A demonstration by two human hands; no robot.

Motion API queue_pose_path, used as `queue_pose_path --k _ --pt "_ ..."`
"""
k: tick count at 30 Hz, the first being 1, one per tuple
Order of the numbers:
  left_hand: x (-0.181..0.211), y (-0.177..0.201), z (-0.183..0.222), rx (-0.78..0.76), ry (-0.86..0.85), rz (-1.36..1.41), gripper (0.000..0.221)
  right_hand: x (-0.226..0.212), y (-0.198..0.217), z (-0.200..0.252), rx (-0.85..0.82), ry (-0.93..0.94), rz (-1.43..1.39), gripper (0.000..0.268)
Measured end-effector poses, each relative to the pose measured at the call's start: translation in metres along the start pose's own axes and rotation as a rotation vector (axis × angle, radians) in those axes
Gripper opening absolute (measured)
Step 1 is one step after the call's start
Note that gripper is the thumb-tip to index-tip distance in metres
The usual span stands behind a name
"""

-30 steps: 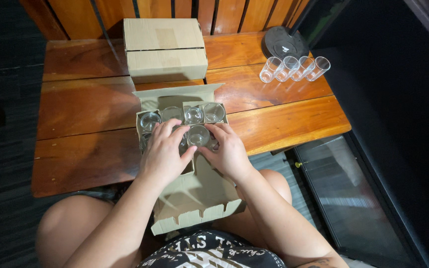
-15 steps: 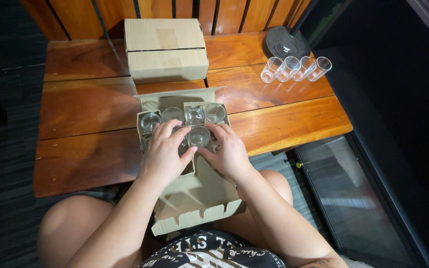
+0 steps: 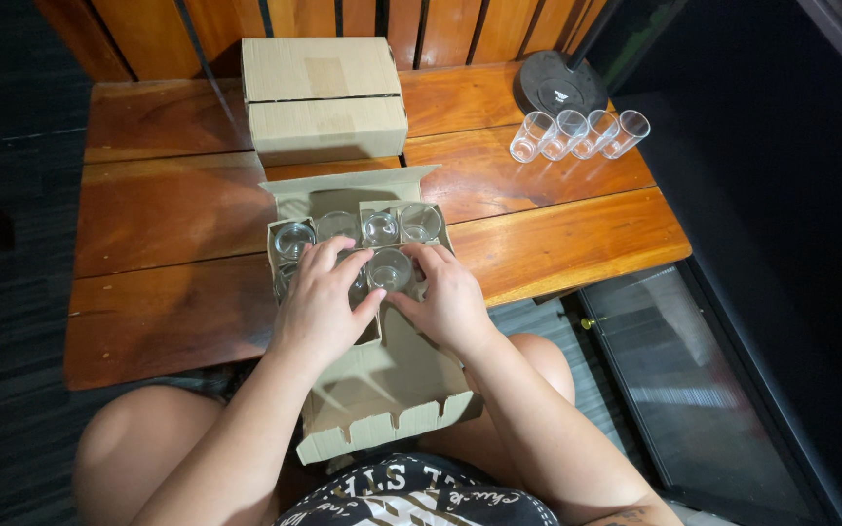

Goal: The person opens a cardboard box and removes several small glass cups one at a time, placing them on a wooden table, and then closes the empty cardboard box.

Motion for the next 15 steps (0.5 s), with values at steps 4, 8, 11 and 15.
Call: queue_pose_path --k 4,8,11,15 --pt "-0.0010 0.0000 0.0002 -0.003 0.000 -0.006 0.048 -0.0001 -0.0034 0.0001 -0.031 -0.031 0.055 0.066" --pt "-0.0020 -0.0001 -0.0011 -0.021 0.001 0.013 0.047 -0.0006 -0.0052 -0.0017 -0.053 -0.062 0.095 0.066" --pt "-0.0022 -0.0014 -0.0009 -0.001 0.002 0.003 0.049 -0.0028 -0.0053 -0.0027 -0.070 -0.079 0.110 0.065" --pt "-0.0022 -0.0025 -0.0002 0.006 0.001 -0.013 0.050 -0.0054 -0.0073 -0.0040 -0.102 -0.112 0.146 0.065"
Point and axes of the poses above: each hand's wrist, its own z-axis away from the middle knuckle, its own y-axis out of the back of the hand, x = y × z, the point moved 10 cm from there along -z, towards the middle knuckle, and after that the axes turned 14 degrees about -z, right-handed, at the moved point
